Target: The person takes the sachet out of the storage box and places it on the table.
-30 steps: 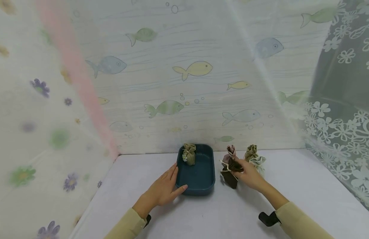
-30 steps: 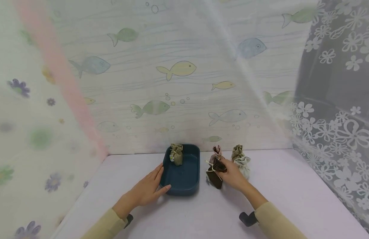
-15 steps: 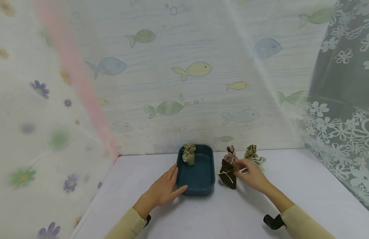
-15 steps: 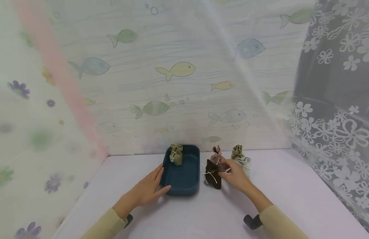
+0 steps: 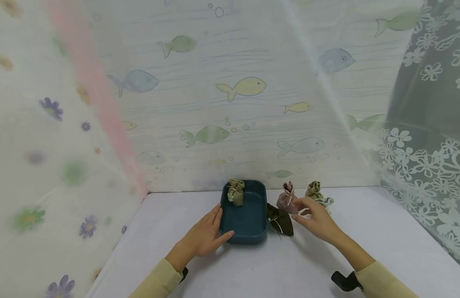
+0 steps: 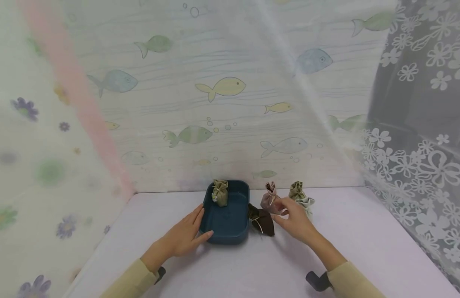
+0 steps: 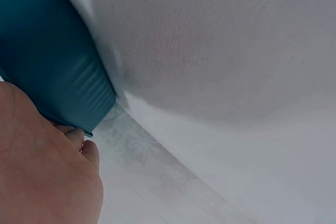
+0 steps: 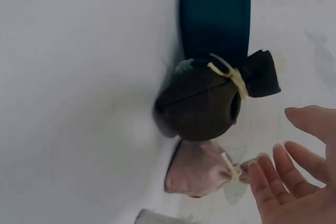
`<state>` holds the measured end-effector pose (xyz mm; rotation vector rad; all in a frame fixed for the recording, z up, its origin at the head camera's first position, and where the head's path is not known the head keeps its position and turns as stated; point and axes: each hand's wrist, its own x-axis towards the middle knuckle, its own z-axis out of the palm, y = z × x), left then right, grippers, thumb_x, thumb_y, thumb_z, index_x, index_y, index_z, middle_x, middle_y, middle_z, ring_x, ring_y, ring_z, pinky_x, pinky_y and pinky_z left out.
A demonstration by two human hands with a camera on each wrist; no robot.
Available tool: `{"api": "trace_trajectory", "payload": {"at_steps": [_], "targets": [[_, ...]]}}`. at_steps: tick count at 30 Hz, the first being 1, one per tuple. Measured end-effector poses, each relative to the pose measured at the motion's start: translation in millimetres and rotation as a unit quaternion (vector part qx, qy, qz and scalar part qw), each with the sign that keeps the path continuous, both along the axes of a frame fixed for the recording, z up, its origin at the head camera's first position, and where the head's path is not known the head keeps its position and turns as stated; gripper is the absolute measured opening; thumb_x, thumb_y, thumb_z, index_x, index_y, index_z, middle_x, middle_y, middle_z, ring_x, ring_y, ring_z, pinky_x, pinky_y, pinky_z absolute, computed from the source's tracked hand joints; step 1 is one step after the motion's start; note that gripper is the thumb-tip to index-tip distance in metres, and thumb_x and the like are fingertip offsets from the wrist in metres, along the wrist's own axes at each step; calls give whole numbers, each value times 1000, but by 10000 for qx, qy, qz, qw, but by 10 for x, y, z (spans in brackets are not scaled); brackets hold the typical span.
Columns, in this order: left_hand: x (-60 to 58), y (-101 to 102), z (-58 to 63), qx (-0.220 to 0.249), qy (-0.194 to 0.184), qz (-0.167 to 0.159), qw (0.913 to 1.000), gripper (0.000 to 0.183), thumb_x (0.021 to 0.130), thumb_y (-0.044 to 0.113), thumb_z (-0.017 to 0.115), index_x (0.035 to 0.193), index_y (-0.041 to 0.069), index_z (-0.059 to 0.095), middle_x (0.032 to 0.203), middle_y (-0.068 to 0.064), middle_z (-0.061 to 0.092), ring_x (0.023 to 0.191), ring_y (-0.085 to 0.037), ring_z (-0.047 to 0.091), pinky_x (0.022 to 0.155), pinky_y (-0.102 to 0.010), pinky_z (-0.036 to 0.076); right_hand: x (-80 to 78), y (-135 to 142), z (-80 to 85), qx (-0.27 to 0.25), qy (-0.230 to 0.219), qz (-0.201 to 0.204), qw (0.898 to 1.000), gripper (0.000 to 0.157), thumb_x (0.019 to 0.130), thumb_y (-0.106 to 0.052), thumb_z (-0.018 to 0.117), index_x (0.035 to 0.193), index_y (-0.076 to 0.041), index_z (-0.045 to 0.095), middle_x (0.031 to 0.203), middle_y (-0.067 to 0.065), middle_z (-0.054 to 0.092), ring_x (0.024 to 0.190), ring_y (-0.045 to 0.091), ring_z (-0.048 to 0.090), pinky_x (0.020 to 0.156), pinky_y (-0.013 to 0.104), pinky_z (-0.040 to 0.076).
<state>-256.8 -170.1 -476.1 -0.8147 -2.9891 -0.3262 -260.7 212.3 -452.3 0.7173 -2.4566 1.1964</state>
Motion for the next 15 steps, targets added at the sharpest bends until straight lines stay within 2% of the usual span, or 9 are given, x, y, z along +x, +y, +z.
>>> {"api": "trace_trajectory", "payload": {"at_steps": [5, 10, 15], "targets": [[21, -1, 21, -12, -45, 30, 10000, 98, 102, 73, 28, 160, -6, 21, 170, -20, 10, 156, -33, 18, 122, -51, 27, 22, -132, 113, 56, 199, 54, 9998, 30, 89, -2, 78, 117, 1, 67, 108, 14, 66, 96, 31, 66, 81, 43, 60], [44, 0, 38, 16, -64, 29, 10000, 97, 103, 72, 29, 160, -6, 21, 170, -20, 10, 156, -33, 18, 122, -51, 27, -2, -348, 216, 8, 72, 323, 9995, 32, 92, -4, 75, 122, -1, 66, 110, 9, 66, 97, 30, 66, 84, 47, 59], [41, -3, 37, 118, 37, -32, 9999, 96, 103, 70, 32, 159, -8, 23, 169, -21, 12, 155, -35, 21, 121, -53, 29, -46, -658, 317, 86, -43, 621, 9980, 36, 94, -10, 75, 128, -2, 64, 119, 12, 65, 107, 32, 64, 90, 49, 57]]}}
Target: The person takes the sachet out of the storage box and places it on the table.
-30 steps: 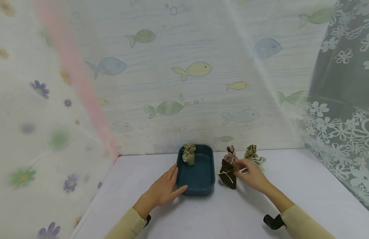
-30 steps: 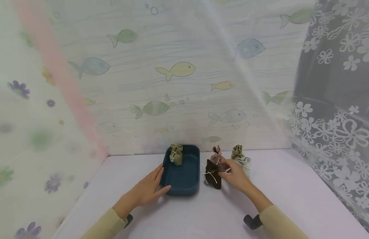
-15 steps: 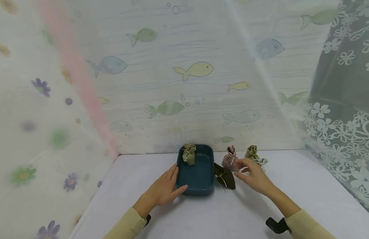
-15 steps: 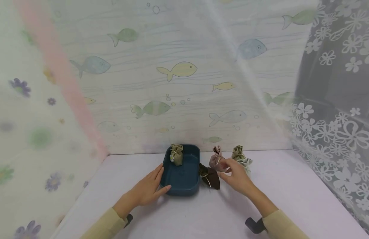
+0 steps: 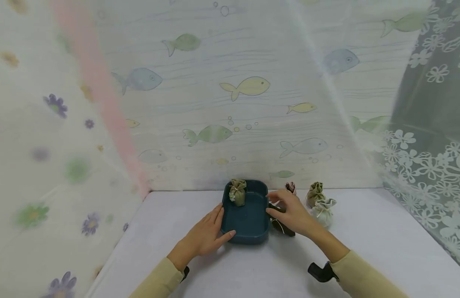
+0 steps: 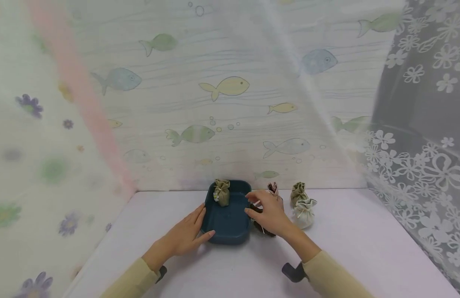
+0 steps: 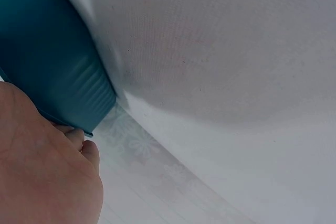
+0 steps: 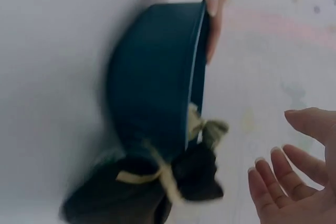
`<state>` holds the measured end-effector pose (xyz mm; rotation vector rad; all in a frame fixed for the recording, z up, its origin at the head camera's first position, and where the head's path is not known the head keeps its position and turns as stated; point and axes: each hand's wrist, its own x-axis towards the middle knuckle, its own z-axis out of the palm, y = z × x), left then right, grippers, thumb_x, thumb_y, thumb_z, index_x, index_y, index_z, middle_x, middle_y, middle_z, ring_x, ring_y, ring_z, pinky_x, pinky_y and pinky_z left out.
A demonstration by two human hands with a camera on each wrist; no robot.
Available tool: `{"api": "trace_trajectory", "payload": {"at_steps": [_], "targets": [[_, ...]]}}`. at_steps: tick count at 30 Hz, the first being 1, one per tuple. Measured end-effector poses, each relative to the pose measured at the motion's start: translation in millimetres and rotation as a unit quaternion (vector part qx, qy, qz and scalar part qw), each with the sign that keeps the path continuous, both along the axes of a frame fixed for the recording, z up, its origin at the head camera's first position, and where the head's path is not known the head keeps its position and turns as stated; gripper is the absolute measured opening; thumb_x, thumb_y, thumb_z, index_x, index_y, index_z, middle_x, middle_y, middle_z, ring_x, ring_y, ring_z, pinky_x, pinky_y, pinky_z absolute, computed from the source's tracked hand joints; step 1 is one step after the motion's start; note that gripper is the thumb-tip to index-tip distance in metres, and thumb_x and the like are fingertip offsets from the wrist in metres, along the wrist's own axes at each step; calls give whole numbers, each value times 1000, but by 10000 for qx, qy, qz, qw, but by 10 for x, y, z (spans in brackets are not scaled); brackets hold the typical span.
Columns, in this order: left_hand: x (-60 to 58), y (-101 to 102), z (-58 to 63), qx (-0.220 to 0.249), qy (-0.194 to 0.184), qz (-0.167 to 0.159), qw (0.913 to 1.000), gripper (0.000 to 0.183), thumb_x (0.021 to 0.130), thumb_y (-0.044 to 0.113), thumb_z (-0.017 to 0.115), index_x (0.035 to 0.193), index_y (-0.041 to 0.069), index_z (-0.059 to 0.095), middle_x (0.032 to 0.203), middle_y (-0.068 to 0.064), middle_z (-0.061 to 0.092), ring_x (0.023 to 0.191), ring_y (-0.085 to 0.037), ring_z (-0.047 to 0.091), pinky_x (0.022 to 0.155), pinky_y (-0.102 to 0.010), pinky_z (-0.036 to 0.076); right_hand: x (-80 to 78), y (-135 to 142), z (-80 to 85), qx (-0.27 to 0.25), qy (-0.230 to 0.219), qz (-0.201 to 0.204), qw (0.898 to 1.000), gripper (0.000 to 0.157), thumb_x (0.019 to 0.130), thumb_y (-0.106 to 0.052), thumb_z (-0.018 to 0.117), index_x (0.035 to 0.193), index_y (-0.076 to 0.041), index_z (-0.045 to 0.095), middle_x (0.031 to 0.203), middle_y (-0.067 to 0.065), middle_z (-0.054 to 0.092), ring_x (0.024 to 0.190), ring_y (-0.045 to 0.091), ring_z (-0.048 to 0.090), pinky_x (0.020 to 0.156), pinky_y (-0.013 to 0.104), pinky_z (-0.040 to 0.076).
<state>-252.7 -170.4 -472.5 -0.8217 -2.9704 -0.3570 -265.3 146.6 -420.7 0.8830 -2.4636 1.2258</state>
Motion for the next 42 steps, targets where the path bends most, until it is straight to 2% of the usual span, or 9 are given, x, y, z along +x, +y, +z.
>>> {"api": "trace_trajectory", "payload": {"at_steps": [4, 7, 13, 17, 22, 28, 33, 37, 42], "targets": [[-33, -2, -48, -58, 128, -9, 9999, 98, 102, 72, 28, 159, -8, 22, 169, -21, 13, 154, -35, 23, 121, -52, 29, -53, -284, 65, 145, -90, 120, 9998, 40, 95, -14, 75, 131, -2, 62, 121, 16, 64, 108, 30, 62, 91, 48, 55], [-42, -4, -69, -147, 161, 14, 9998, 101, 101, 75, 24, 160, -7, 21, 170, -20, 11, 155, -34, 22, 122, -50, 29, -122, -497, 101, 200, -447, 157, 9987, 50, 96, -18, 74, 139, 0, 56, 124, 18, 60, 112, 32, 60, 96, 50, 52], [-12, 4, -11, -213, 29, 55, 9998, 99, 102, 73, 29, 160, -7, 22, 170, -21, 13, 155, -34, 22, 122, -50, 29, -360, -838, 108, 57, -1376, -409, 9896, 75, 96, -28, 74, 151, 7, 38, 143, 27, 46, 129, 41, 51, 104, 56, 46], [8, 8, 20, -288, -99, 110, 9995, 99, 102, 74, 26, 160, -6, 20, 170, -19, 10, 156, -32, 20, 123, -47, 27, -524, -984, 55, -196, -1948, -848, 9770, 82, 96, -28, 74, 155, 8, 30, 154, 30, 32, 140, 45, 40, 111, 59, 40], [14, 6, 15, -281, -154, 106, 9994, 99, 101, 74, 25, 161, -5, 20, 171, -18, 10, 156, -31, 19, 123, -47, 27, -679, -1092, -49, -432, -2530, -1275, 9581, 88, 95, -29, 73, 157, 9, 23, 159, 32, 26, 146, 47, 33, 114, 59, 36], [17, 20, 41, -155, -107, 41, 9998, 96, 103, 70, 29, 160, -6, 21, 170, -20, 12, 155, -34, 22, 121, -50, 29, -822, -1139, -115, -796, -3478, -1378, 9240, 93, 98, -29, 69, 159, 10, 11, 165, 32, 14, 151, 48, 20, 119, 60, 28], [7, 32, 35, -180, -143, 39, 9997, 96, 103, 71, 28, 160, -6, 20, 170, -20, 11, 155, -33, 21, 122, -50, 28, -883, -1136, -114, -1254, -3877, -1418, 9021, 85, 97, -24, 70, 157, 11, 20, 162, 31, 24, 148, 47, 29, 118, 58, 31], [14, 31, 30, -263, -216, 78, 9994, 97, 103, 72, 27, 161, -4, 19, 171, -17, 9, 156, -32, 19, 123, -49, 27, -911, -1148, -125, -1538, -3995, -1387, 8930, 74, 97, -21, 70, 155, 8, 32, 156, 29, 36, 143, 44, 38, 117, 56, 34], [15, 15, 34, -284, -122, 81, 9995, 96, 103, 71, 28, 161, -5, 20, 170, -19, 10, 155, -32, 20, 122, -49, 28, -940, -1184, -154, -1895, -3999, -1308, 8872, 66, 98, -17, 69, 154, 3, 38, 154, 27, 41, 142, 43, 40, 116, 56, 36]]}}
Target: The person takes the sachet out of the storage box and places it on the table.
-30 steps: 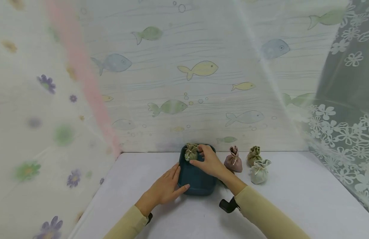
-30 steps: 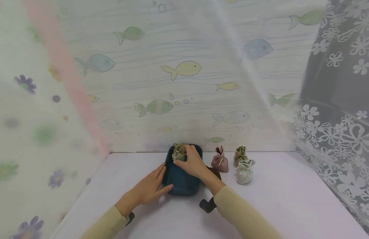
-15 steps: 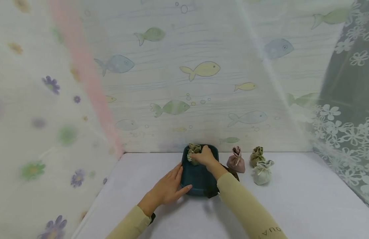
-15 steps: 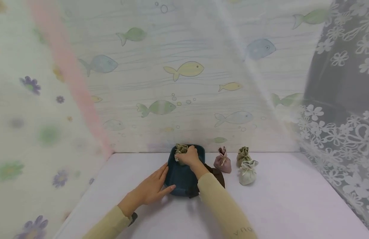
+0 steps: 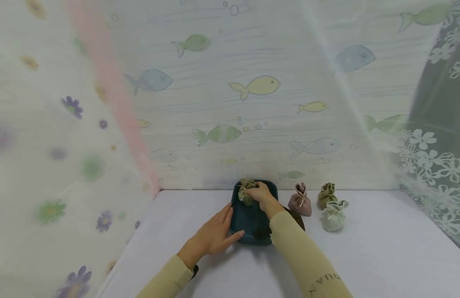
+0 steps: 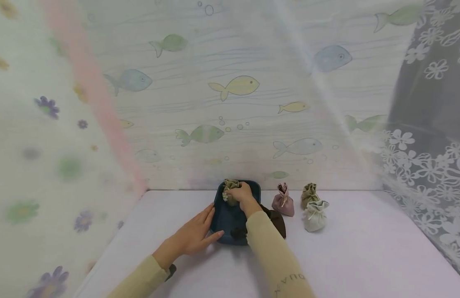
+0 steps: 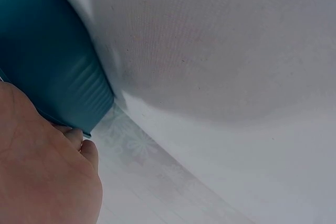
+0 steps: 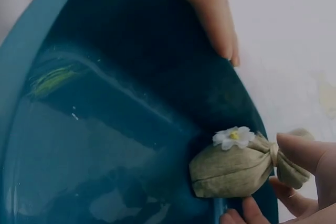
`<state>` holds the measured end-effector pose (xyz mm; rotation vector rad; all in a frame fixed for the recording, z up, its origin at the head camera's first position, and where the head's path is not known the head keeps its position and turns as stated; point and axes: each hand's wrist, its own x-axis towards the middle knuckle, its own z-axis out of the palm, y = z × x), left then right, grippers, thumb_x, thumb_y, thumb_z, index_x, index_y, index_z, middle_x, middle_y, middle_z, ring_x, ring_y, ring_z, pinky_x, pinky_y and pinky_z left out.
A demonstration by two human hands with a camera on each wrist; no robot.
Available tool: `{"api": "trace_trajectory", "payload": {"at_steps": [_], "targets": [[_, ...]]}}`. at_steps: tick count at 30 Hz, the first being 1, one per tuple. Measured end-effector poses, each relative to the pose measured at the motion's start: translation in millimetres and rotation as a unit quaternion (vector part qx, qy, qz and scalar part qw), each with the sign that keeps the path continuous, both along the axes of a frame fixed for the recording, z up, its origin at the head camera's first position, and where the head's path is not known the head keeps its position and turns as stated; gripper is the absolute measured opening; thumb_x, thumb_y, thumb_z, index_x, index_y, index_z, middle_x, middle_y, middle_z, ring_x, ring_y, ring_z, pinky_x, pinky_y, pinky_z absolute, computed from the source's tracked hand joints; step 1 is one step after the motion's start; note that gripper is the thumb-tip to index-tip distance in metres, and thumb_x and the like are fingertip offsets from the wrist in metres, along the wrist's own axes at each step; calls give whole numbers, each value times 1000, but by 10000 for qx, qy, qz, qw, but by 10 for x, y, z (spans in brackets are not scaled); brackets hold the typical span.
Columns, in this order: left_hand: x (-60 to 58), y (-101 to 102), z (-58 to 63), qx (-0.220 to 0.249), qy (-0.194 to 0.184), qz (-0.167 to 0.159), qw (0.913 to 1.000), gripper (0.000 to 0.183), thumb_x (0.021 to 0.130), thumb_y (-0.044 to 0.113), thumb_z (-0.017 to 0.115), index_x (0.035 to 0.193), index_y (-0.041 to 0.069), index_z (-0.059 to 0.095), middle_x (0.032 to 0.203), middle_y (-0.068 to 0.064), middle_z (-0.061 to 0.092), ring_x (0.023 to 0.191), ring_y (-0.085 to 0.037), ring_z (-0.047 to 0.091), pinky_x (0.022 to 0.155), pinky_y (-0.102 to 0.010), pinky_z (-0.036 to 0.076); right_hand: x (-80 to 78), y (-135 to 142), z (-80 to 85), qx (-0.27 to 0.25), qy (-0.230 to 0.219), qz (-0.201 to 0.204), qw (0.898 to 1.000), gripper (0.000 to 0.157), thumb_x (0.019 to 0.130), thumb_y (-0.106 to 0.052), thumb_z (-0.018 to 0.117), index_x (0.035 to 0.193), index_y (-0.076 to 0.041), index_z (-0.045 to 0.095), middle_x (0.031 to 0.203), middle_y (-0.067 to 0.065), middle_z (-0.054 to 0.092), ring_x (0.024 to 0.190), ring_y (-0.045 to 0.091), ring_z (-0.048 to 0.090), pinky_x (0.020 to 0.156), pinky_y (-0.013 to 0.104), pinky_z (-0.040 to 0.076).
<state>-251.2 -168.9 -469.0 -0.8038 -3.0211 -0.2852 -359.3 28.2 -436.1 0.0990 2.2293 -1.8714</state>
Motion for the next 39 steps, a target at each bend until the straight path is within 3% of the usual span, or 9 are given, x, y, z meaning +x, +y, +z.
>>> {"api": "trace_trajectory", "payload": {"at_steps": [11, 15, 20, 24, 32, 39], "targets": [[39, 71, -29, 170, -10, -75, 9998, 97, 103, 71, 28, 160, -7, 22, 169, -21, 13, 155, -34, 21, 121, -51, 29, -19, -44, -134, 178, 168, -433, 9988, 55, 97, -13, 70, 147, 1, 50, 146, 25, 50, 136, 42, 47, 111, 55, 42], [40, 107, -43, 162, 2, -85, 9998, 96, 103, 71, 27, 160, -7, 22, 170, -20, 12, 155, -33, 21, 122, -49, 28, -20, -42, -158, 367, 225, -553, 9975, 54, 97, -13, 68, 146, 1, 50, 147, 26, 48, 136, 43, 45, 109, 56, 44], [38, 131, -31, 159, -11, -92, 9998, 95, 104, 70, 29, 160, -7, 23, 170, -20, 13, 155, -33, 22, 122, -50, 28, -11, -20, -171, 225, 412, -626, 9969, 50, 100, -12, 63, 146, 4, 49, 146, 28, 49, 134, 42, 49, 109, 54, 44], [28, 104, -41, 84, -71, -31, 9999, 97, 103, 72, 26, 160, -6, 21, 170, -19, 11, 155, -32, 21, 122, -49, 28, 3, -30, -132, 22, 552, -508, 9972, 51, 101, -12, 62, 148, 5, 47, 147, 27, 49, 135, 41, 49, 111, 54, 43], [-18, -11, -58, 119, 39, 104, 9999, 98, 102, 74, 26, 161, -5, 20, 171, -18, 9, 155, -32, 20, 122, -50, 27, 74, -130, 101, -190, 787, -13, 9967, 49, 103, -16, 62, 147, 2, 48, 137, 24, 54, 128, 38, 54, 106, 53, 46], [-53, -4, -99, 116, -47, 143, 9998, 102, 99, 78, 22, 162, -3, 17, 171, -16, 6, 156, -31, 18, 123, -48, 26, 240, 36, 366, 102, 849, 655, 9942, 72, 105, -24, 60, 163, -3, 21, 152, 23, 43, 142, 39, 42, 114, 55, 39]]}}
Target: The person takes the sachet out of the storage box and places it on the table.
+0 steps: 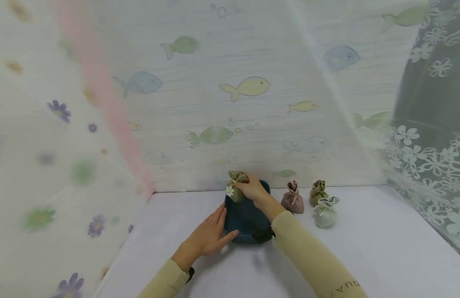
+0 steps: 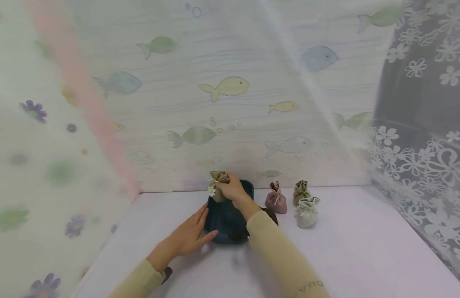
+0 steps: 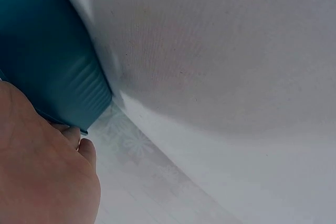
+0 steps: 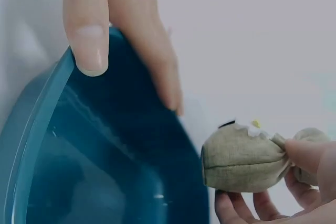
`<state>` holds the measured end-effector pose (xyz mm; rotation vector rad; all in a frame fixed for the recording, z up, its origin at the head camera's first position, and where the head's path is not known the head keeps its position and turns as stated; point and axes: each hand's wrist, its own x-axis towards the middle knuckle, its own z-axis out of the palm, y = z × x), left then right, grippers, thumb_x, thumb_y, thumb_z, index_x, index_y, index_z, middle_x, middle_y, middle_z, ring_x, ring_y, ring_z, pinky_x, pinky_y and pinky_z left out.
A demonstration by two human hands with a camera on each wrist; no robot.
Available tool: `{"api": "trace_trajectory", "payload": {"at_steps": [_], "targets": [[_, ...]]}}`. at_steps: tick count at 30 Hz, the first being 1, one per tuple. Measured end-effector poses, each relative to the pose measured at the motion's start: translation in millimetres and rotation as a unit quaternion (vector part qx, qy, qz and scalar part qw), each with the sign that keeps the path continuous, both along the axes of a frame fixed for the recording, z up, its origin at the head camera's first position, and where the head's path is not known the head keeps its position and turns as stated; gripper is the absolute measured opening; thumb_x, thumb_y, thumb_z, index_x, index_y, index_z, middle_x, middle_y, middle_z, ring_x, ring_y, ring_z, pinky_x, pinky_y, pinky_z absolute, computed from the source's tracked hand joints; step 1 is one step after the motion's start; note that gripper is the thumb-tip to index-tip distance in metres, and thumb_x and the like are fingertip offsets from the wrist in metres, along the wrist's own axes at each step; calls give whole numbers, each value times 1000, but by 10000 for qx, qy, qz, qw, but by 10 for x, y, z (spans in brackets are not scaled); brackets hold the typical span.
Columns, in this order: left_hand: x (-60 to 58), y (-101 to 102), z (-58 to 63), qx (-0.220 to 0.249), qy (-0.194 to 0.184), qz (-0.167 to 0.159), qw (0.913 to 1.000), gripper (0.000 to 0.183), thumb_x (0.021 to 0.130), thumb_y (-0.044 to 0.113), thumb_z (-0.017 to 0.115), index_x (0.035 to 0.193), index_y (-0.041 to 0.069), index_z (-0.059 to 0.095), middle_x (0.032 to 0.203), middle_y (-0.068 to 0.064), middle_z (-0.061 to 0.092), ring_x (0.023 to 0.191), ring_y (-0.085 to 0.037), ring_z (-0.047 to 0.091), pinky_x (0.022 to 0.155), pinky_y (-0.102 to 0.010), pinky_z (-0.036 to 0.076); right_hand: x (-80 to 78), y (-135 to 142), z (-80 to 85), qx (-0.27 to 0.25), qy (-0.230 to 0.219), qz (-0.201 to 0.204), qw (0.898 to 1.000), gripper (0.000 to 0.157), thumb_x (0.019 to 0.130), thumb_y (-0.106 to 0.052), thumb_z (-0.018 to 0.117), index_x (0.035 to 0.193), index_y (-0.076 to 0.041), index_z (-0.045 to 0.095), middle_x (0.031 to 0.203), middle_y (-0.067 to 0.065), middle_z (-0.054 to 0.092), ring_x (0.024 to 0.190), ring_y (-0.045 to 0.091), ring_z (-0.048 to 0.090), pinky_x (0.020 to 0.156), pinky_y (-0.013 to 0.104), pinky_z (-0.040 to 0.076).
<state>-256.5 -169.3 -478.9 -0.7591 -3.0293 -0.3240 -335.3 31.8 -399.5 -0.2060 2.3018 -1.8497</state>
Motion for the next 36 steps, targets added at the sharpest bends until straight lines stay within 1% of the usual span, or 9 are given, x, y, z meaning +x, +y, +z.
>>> {"api": "trace_trajectory", "payload": {"at_steps": [6, 9, 15, 18, 20, 25, 28, 33, 36], "targets": [[28, 12, 48, 29, -50, 20, 10000, 101, 100, 76, 25, 162, -3, 17, 171, -16, 7, 156, -30, 18, 124, -47, 25, 138, 238, 174, 28, 181, 516, 9985, 69, 104, -24, 62, 161, -5, 28, 151, 23, 44, 136, 39, 49, 107, 52, 47], [24, 31, 50, 79, -17, -1, 10000, 100, 101, 74, 28, 161, -4, 18, 171, -17, 8, 156, -31, 19, 123, -47, 26, 227, 414, 248, 123, 159, 710, 9973, 70, 104, -26, 62, 161, -6, 27, 157, 23, 37, 140, 40, 44, 110, 52, 45], [8, 28, 15, 167, 140, -93, 9997, 97, 102, 71, 32, 160, -7, 21, 170, -19, 11, 154, -33, 23, 121, -50, 29, 476, 796, 357, 212, 142, 795, 9965, 77, 104, -29, 62, 164, -10, 19, 166, 20, 22, 150, 42, 29, 115, 56, 38], [-4, 24, -9, 202, 212, -121, 9995, 97, 103, 71, 32, 160, -7, 22, 170, -19, 11, 154, -34, 23, 122, -51, 29, 601, 1005, 376, 192, 233, 798, 9964, 78, 105, -28, 62, 165, -9, 15, 167, 21, 18, 150, 43, 29, 114, 58, 38], [-4, 23, -16, 242, 263, -124, 9993, 97, 103, 70, 33, 159, -8, 23, 170, -20, 12, 154, -34, 23, 121, -51, 29, 688, 1145, 376, 176, 294, 828, 9960, 76, 105, -27, 61, 164, -8, 19, 164, 22, 24, 149, 43, 32, 113, 58, 39], [19, -6, -16, 303, 319, -116, 9990, 96, 103, 69, 34, 159, -9, 23, 170, -20, 13, 154, -35, 25, 121, -52, 30, 872, 1501, 302, 363, 713, 960, 9922, 59, 104, -24, 64, 155, -7, 40, 147, 19, 49, 144, 43, 40, 106, 55, 48], [25, -2, -10, 307, 281, -109, 9991, 95, 104, 69, 33, 159, -8, 21, 170, -19, 11, 154, -34, 24, 121, -52, 29, 944, 1718, 228, 682, 886, 989, 9888, 54, 103, -26, 64, 150, -5, 47, 144, 18, 52, 142, 46, 42, 105, 56, 48], [12, 3, -24, 177, 191, -32, 9997, 97, 103, 72, 28, 161, -5, 17, 171, -15, 7, 156, -31, 20, 123, -48, 27, 1007, 2002, 54, 1118, 513, 1053, 9868, 74, 104, -29, 62, 160, 3, 25, 159, 29, 32, 143, 49, 38, 108, 64, 41], [8, 8, -32, 185, 167, -28, 9997, 97, 102, 72, 28, 161, -5, 17, 171, -15, 7, 156, -30, 19, 123, -48, 26, 1020, 2138, -90, 1250, 449, 1101, 9850, 79, 105, -27, 61, 160, 8, 17, 158, 32, 32, 142, 51, 39, 108, 64, 41]]}}
